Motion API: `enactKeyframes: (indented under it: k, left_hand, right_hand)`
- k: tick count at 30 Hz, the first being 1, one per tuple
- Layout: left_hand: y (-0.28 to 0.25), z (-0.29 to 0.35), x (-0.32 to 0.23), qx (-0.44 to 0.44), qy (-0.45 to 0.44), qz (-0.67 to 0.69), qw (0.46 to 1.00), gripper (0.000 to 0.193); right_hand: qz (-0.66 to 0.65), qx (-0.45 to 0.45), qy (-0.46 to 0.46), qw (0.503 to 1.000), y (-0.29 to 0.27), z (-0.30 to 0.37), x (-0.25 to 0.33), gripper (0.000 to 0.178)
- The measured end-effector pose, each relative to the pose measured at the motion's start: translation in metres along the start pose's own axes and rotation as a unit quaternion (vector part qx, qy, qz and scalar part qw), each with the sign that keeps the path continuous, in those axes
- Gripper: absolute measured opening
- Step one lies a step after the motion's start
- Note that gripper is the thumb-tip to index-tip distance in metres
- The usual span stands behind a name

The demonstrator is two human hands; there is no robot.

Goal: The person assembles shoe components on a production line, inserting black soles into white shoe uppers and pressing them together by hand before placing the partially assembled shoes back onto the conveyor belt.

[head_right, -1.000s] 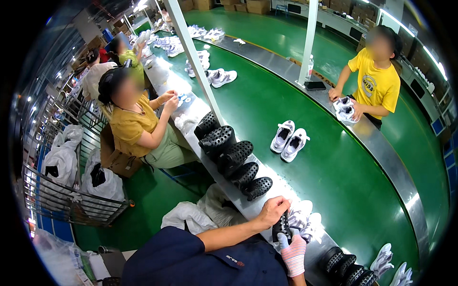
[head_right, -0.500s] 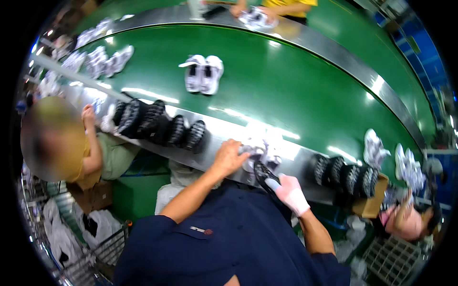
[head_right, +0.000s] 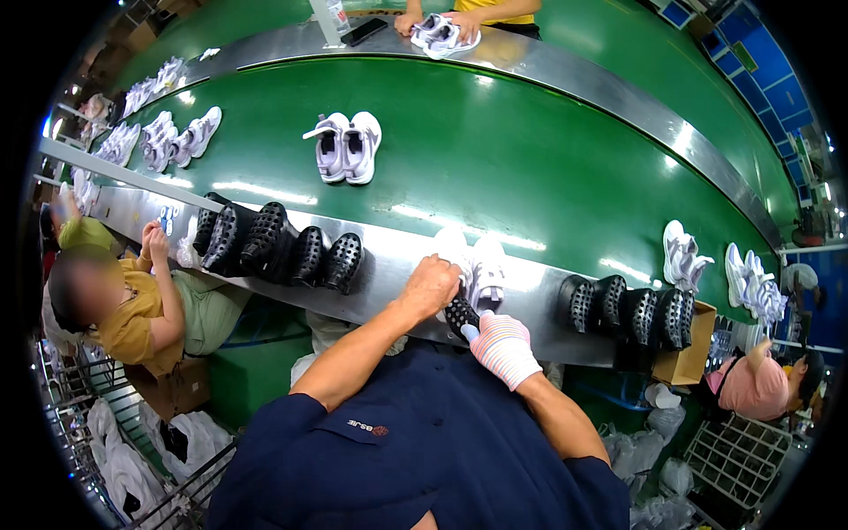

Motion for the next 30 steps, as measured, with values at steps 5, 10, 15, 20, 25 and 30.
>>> enactKeyframes:
  k: [5,10,15,20,25,30]
  left_hand:
    - [-0.006,-0.004,-0.005,0.067,0.005,0.145,0.987,0.011]
    - [0.025,0.0,0.02,0.117,-0.099,0.171,0.973,0.019]
    - [0.021,0.008,0.02,0.079,-0.065,0.182,0.978,0.019]
    - [0.006,-0.007,0.021,0.084,-0.026,0.178,0.98,0.018]
    - [0.0,0.022,0.037,-0.034,-0.095,0.215,0.971,0.027]
    - [-0.009,0.064,0.013,0.011,-0.233,0.152,0.961,0.081]
  right_hand:
    - [0.005,-0.046,0.001,0.999,0.029,-0.05,0.009,0.031]
    - [0.047,-0.031,-0.011,0.998,0.07,-0.069,0.036,0.016]
    - [0.094,-0.037,-0.062,0.993,0.098,-0.079,0.023,0.02]
    - [-0.002,-0.111,-0.111,0.988,0.102,-0.1,0.022,0.02]
    - [-0.158,-0.247,-0.135,0.946,0.091,-0.072,0.012,0.033]
    - [-0.158,-0.285,-0.081,0.942,0.086,-0.07,0.008,0.047]
Point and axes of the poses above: each hand's wrist, its own z-axis away from the middle knuckle, its own y-axis out of the palm, x = y × z, the point moved 2 cm from there along -z, towards the middle knuckle, and after that the axes turned 3 degrees about -y, right-handed, at the moved point
